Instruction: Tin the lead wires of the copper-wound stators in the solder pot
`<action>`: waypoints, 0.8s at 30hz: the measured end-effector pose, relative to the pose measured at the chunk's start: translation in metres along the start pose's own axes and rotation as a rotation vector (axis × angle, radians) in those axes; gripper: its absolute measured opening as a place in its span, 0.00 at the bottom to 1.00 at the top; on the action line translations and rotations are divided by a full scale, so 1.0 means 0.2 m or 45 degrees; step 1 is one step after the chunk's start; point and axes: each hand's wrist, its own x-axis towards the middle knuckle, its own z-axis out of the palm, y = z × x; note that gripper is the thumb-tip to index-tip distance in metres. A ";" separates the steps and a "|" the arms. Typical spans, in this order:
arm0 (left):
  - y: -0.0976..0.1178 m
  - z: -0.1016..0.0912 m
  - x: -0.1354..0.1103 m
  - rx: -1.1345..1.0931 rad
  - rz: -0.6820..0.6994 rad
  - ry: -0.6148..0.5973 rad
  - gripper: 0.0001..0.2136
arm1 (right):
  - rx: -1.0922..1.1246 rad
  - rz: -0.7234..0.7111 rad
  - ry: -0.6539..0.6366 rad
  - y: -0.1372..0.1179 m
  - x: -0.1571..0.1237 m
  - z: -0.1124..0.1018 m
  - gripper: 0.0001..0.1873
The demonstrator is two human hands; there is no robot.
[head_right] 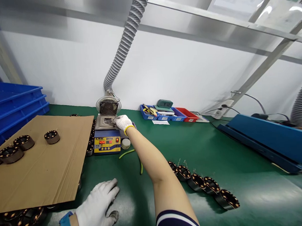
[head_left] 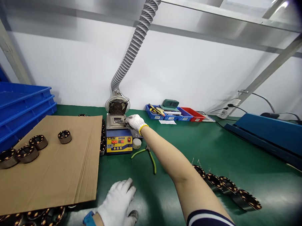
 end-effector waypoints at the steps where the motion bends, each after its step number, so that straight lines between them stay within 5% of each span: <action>1: 0.00 0.00 0.00 0.001 0.004 0.002 0.29 | 0.018 0.004 -0.007 0.00 -0.02 0.00 0.11; 9: 0.01 0.00 0.00 0.024 0.013 -0.001 0.30 | 0.026 0.052 -0.008 -0.03 -0.14 -0.04 0.10; 24: 0.01 -0.02 -0.01 0.054 0.014 -0.003 0.30 | 0.030 -0.022 0.001 0.10 -0.03 -0.15 0.16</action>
